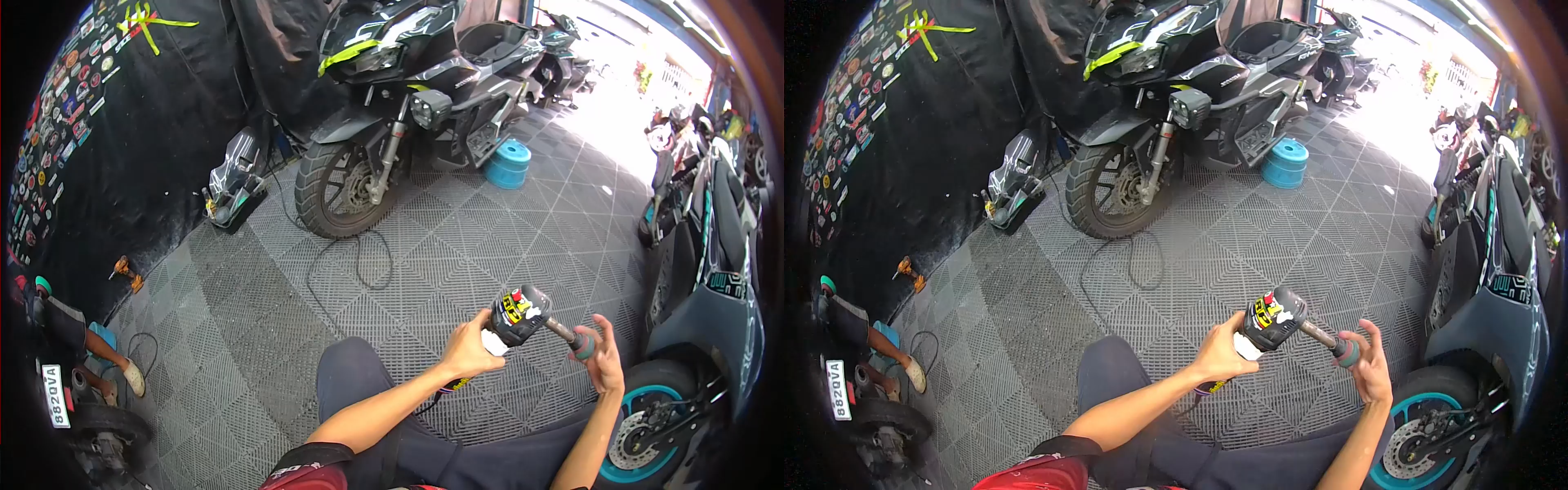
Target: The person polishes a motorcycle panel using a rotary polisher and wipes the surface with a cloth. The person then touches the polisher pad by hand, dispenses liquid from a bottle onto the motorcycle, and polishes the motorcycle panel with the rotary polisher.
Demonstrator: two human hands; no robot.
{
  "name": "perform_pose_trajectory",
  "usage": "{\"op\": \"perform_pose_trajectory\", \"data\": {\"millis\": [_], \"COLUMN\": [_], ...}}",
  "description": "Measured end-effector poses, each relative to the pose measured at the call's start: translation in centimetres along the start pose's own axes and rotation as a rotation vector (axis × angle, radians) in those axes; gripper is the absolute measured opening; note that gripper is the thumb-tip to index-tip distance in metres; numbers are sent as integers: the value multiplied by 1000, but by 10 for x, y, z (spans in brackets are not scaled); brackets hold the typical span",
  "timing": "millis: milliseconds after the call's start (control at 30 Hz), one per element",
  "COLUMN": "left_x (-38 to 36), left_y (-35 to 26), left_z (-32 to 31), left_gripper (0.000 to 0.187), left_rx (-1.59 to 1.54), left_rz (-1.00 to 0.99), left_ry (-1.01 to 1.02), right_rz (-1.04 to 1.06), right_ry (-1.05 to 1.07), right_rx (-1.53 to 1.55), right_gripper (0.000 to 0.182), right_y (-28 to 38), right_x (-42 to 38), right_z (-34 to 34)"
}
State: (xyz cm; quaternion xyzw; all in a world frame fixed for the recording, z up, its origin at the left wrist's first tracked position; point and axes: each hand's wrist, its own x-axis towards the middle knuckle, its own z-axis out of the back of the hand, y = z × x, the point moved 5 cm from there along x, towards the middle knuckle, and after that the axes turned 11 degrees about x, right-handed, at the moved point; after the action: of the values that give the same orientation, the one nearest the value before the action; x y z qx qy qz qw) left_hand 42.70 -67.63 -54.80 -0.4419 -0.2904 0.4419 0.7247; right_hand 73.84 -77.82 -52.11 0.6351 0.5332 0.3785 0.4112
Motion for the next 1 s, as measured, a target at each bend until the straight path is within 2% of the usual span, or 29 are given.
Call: {"op": "perform_pose_trajectory", "data": {"millis": [33, 67, 167, 200, 267, 333, 400, 467, 533, 633, 700, 767, 833, 867, 967, 1000], "left_x": [0, 1, 1, 1, 1, 1, 1, 1, 0, 1, 2, 2, 1, 0, 0, -1], "left_y": [-2, -2, -1, 2, 9, 9, 3, 3, 4, 10, 14, 9, 9, 9, 5, 4], "left_z": [1, 0, -1, -4, -10, -11, -8, -8, -9, -16, -17, -14, -14, -16, -17, -17], "left_gripper": [76, 74, 73, 72, 71, 69, 65, 63, 62, 60, 59, 58, 57, 57, 57, 57], "left_rx": [5, 33, 51, 31, -10, -38, -49, -40, -56, -104, -110, -75, -70, -82, -78, -71], "left_rz": [-5, -14, -2, 3, 10, 14, 23, 10, 10, 20, 20, 36, 47, 48, 52, 55], "left_ry": [2, -2, 19, 7, -11, -2, -24, -45, -55, -47, -43, -35, -29, -28, -32, -35], "right_rz": [-121, -338, -280, -18, 96, -1, -347, -417, 19, 23, -297, -380, -207, -66, -26, -33], "right_ry": [-45, -132, 14, 127, 92, 38, 160, 124, 67, -176, -190, -34, 29, 57, -20, -11], "right_rx": [87, 98, 15, -154, -31, 110, 177, 35, -66, 154, 285, 203, 173, 51, 49, 69], "right_gripper": [66, 64, 57, 66, 69, 70, 71, 59, 51, 40, 41, 38, 37, 41, 48, 44], "right_y": [-3, -11, -14, 2, 12, 12, -19, -22, -11, 2, 11, -5, -3, 1, 5, 5], "right_x": [-1, 1, 1, 0, 3, 2, 11, 9, 12, 9, 4, 8, 8, 8, 7, 7], "right_z": [1, 15, 25, 6, -18, -12, 46, 42, 16, -15, -32, -5, -1, 0, -11, -19]}}
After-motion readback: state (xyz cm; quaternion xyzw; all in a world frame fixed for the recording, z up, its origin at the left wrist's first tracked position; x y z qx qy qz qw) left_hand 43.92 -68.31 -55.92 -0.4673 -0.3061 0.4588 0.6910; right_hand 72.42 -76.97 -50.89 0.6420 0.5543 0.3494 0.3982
